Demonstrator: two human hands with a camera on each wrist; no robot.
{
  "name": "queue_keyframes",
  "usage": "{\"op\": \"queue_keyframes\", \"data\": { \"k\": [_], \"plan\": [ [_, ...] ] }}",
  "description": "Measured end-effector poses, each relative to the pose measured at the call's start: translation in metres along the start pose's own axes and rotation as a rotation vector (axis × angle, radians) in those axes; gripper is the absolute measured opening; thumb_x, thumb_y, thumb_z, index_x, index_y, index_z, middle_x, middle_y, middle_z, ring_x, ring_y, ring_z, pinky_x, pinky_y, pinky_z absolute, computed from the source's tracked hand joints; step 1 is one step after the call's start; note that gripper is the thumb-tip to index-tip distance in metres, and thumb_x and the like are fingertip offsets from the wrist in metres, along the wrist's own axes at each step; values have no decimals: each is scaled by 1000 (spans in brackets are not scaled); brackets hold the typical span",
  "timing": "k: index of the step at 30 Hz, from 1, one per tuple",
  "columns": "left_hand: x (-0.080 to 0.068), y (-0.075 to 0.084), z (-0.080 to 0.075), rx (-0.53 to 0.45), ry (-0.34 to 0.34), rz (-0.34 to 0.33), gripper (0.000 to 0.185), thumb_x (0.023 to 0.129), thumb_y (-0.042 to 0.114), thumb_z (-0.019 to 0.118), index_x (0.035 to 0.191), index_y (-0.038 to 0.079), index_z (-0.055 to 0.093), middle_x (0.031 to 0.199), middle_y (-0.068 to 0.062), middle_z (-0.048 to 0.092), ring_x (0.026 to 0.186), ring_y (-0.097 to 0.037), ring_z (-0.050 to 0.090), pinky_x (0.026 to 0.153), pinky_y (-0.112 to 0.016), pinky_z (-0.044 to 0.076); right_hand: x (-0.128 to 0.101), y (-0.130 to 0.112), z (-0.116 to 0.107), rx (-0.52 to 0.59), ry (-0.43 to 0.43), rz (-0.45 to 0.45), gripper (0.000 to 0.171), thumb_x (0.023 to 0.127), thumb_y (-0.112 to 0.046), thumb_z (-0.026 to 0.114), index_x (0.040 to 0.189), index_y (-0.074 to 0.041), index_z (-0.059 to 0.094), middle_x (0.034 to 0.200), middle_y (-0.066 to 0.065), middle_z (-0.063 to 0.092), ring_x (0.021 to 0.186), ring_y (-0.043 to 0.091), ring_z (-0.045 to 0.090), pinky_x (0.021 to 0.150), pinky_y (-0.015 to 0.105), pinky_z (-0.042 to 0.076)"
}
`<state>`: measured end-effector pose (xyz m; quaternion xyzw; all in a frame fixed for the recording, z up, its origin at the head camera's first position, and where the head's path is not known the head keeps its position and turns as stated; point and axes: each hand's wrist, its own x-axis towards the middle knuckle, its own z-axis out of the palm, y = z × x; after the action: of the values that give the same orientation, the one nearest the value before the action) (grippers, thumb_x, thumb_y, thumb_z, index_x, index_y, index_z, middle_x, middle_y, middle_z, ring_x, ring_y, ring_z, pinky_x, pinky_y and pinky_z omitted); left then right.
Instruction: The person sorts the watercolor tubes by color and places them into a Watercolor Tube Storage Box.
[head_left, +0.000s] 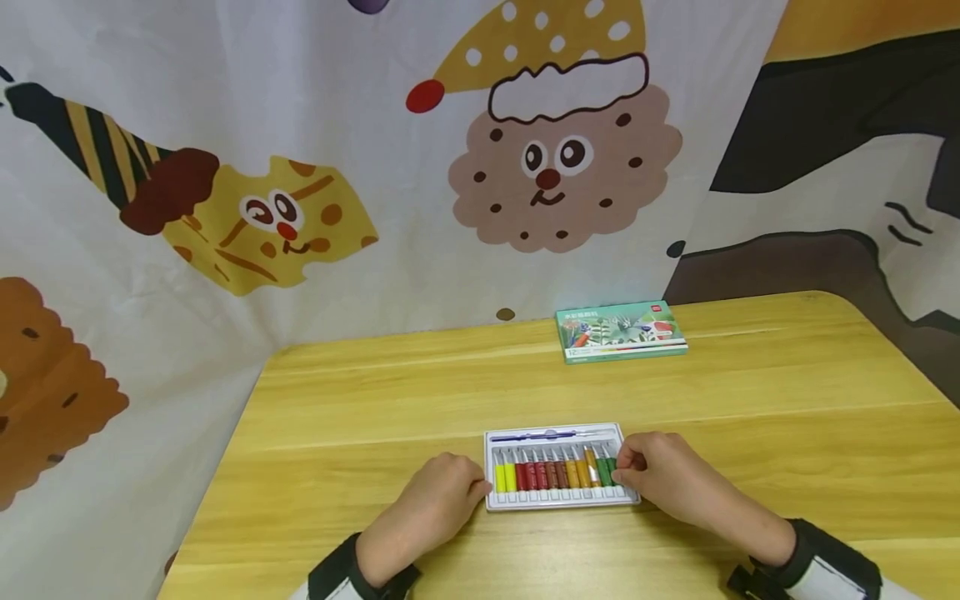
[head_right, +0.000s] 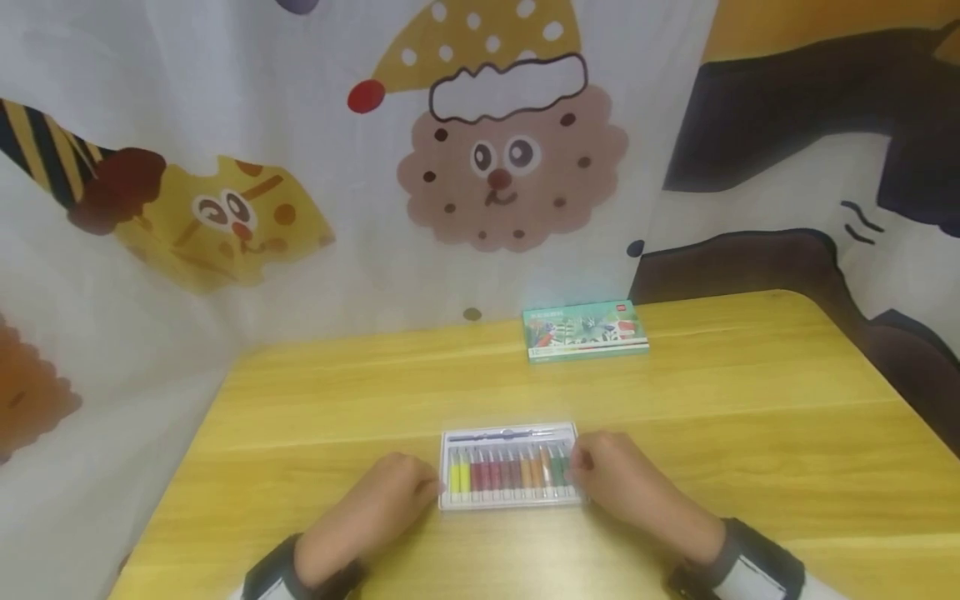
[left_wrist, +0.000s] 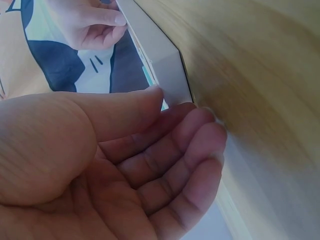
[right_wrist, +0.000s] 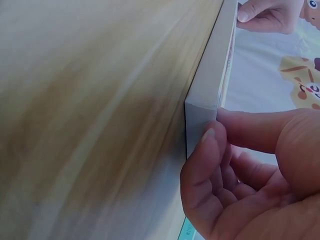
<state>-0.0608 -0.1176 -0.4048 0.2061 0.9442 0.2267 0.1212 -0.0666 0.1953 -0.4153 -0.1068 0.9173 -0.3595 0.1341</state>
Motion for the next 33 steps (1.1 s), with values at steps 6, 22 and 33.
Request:
{"op": "queue_keyframes", "data": {
  "k": [6, 22, 33],
  "plan": [
    [1, 2, -1, -8, -5, -1, 28, 99, 17, 74, 71, 14, 68, 70, 9, 60, 63, -6, 50, 61, -26, 45, -3, 0, -5, -14, 9, -9, 17, 94, -8, 77, 81, -13, 67, 66, -4, 53, 57, 10, 45, 51, 23, 36],
    [2, 2, -2, -10, -16, -18, 25, 99, 16, 73, 74, 13, 71, 69, 9, 58, 62, -6, 49, 61, -26, 44, 5, 12, -17, -107, 32, 27, 8, 95, -7, 74, 90, -10, 79, 84, -4, 71, 71, 14, 53, 63, 31, 45],
    [2, 3, -4, 19, -38, -16, 25, 99, 16, 73, 75, 12, 71, 68, 8, 58, 60, -7, 48, 59, -26, 44, 8, 10, -15, -128, -8, 70, 10, 97, -9, 72, 89, -12, 77, 79, -3, 65, 64, 16, 48, 59, 30, 38]
  ]
}}
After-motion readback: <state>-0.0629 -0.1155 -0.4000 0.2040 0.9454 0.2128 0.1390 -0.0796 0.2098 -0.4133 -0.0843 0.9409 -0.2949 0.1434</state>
